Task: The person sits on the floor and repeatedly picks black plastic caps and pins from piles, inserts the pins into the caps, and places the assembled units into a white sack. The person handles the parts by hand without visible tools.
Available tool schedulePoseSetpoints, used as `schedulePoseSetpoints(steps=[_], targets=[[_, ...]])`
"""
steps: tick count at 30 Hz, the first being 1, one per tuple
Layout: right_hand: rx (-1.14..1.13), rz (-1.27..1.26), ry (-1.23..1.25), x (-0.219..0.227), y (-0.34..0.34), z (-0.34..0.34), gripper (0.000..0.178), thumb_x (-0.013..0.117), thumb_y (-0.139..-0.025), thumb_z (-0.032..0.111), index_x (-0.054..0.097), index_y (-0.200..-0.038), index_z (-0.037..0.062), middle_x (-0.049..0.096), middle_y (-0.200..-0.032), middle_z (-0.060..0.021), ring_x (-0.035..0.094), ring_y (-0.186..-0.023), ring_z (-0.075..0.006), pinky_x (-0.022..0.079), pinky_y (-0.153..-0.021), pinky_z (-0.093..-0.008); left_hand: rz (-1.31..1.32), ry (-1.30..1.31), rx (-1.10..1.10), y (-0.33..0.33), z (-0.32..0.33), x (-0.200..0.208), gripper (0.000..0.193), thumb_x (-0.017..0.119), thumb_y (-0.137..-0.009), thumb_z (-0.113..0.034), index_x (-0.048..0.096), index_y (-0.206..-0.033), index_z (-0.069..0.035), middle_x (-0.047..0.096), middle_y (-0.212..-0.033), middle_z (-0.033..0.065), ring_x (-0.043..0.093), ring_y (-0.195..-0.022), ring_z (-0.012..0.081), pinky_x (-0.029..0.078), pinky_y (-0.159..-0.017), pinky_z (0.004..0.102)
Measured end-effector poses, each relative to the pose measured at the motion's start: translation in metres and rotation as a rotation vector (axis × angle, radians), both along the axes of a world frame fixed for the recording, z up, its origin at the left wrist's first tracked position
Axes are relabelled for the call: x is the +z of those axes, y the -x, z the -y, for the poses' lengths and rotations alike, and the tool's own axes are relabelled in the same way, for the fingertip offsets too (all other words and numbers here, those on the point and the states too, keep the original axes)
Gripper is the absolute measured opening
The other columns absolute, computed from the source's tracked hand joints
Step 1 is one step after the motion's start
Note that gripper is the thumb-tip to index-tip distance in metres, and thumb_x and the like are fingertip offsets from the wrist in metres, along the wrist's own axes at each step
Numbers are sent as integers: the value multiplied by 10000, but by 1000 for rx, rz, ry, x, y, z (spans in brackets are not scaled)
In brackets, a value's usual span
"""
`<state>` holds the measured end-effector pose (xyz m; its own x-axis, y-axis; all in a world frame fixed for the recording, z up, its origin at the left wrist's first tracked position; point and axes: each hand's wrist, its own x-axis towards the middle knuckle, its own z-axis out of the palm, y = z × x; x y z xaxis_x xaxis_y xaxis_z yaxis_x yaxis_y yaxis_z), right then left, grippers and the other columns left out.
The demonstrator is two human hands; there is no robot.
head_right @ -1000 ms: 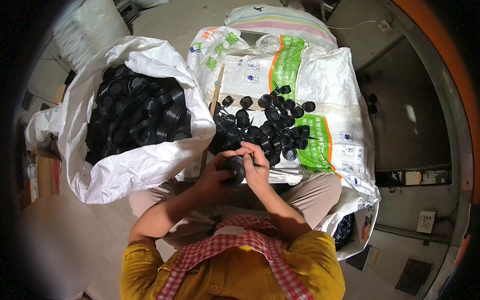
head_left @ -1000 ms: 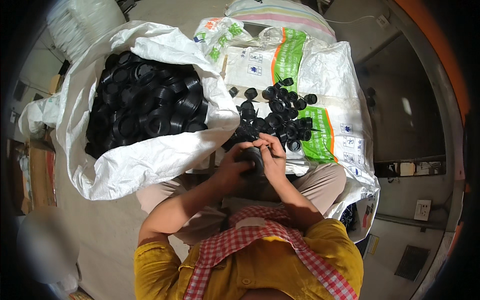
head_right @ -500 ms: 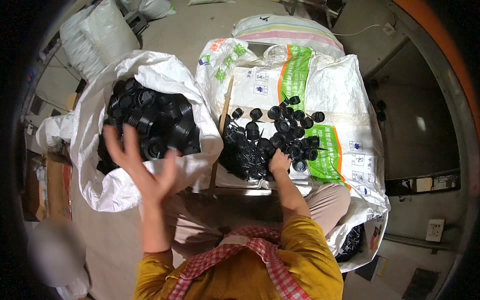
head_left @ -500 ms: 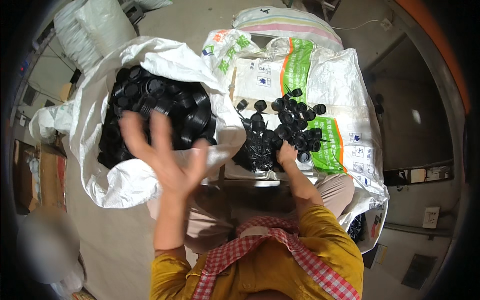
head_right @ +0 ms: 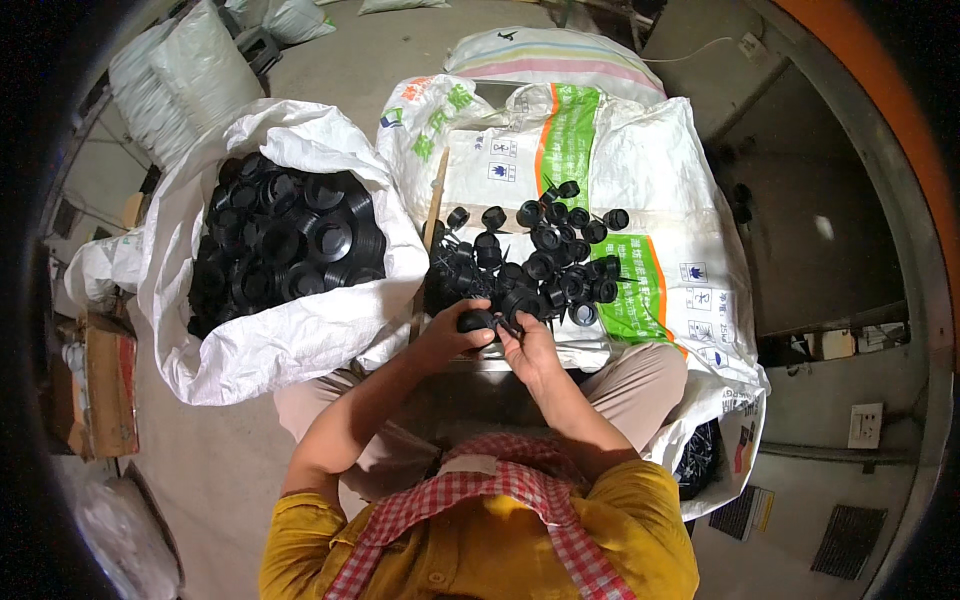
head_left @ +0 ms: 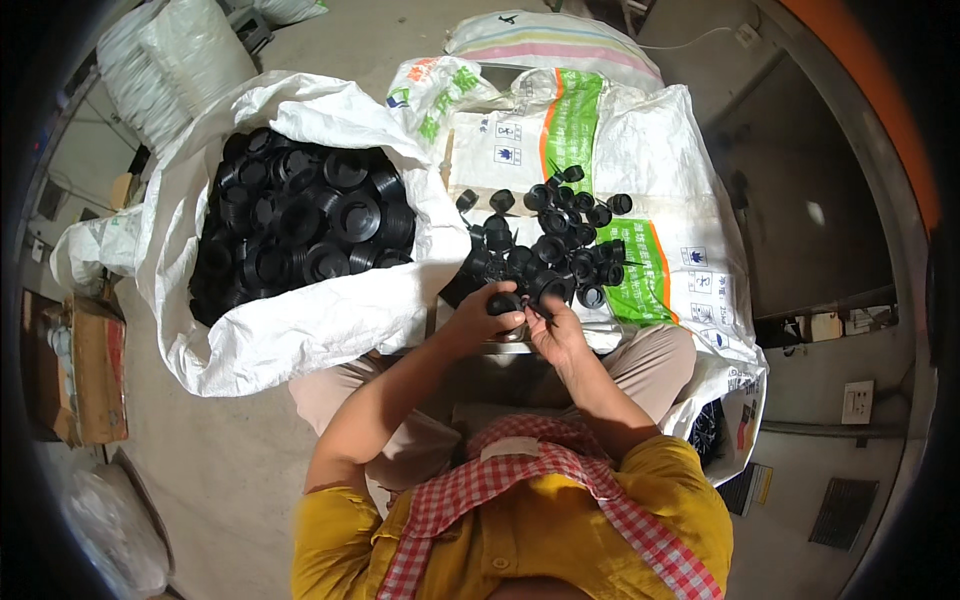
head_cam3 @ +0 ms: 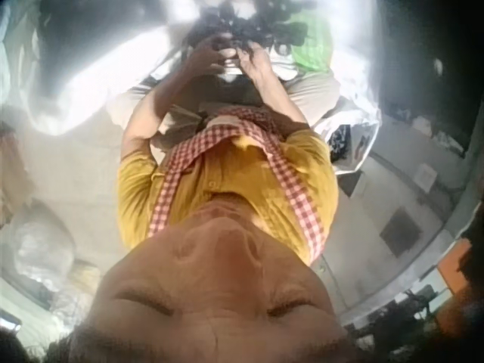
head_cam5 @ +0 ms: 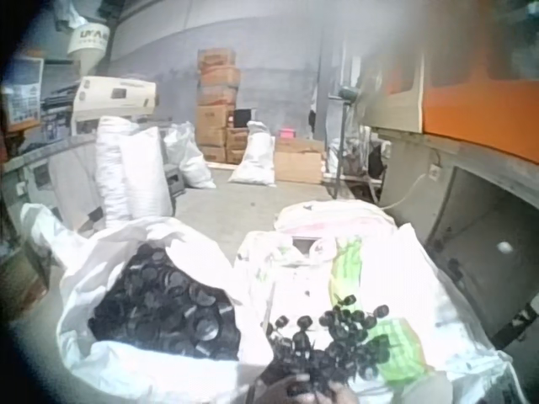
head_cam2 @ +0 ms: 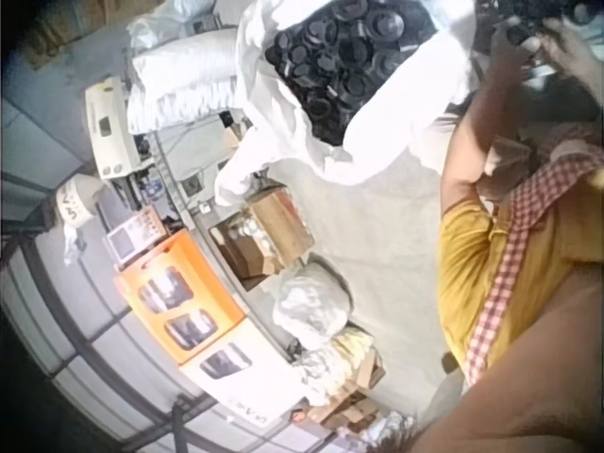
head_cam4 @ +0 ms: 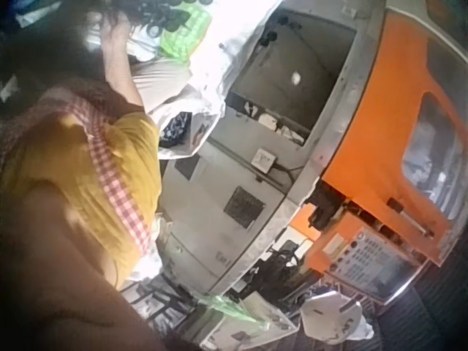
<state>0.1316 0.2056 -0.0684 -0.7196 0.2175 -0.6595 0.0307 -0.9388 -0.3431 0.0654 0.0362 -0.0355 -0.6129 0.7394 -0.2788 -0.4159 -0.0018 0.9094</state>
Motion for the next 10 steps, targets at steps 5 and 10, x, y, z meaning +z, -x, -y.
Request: schedulePoseSetpoints(steps=[5,10], targets=[[271,-217,-1973,49,-25,0,668,621,-725,2,346,-1334,-16,525,-1199,-229,463,-1185,-385,280,-1077,-462,-108,206,-57,4,17,-4,548,800,-729,-266,564,-1161,-26,592,-976,50,573,-836,128,492,-708,264],[1098,-569,-1876,50,-33,-17,419,688,-739,94,558,-1136,79,573,-1191,-151,511,-1160,-281,328,-1044,-451,77,59,-263,-3,22,-5,569,804,-724,-272,563,-1177,-28,601,-1012,58,573,-898,153,464,-843,287]])
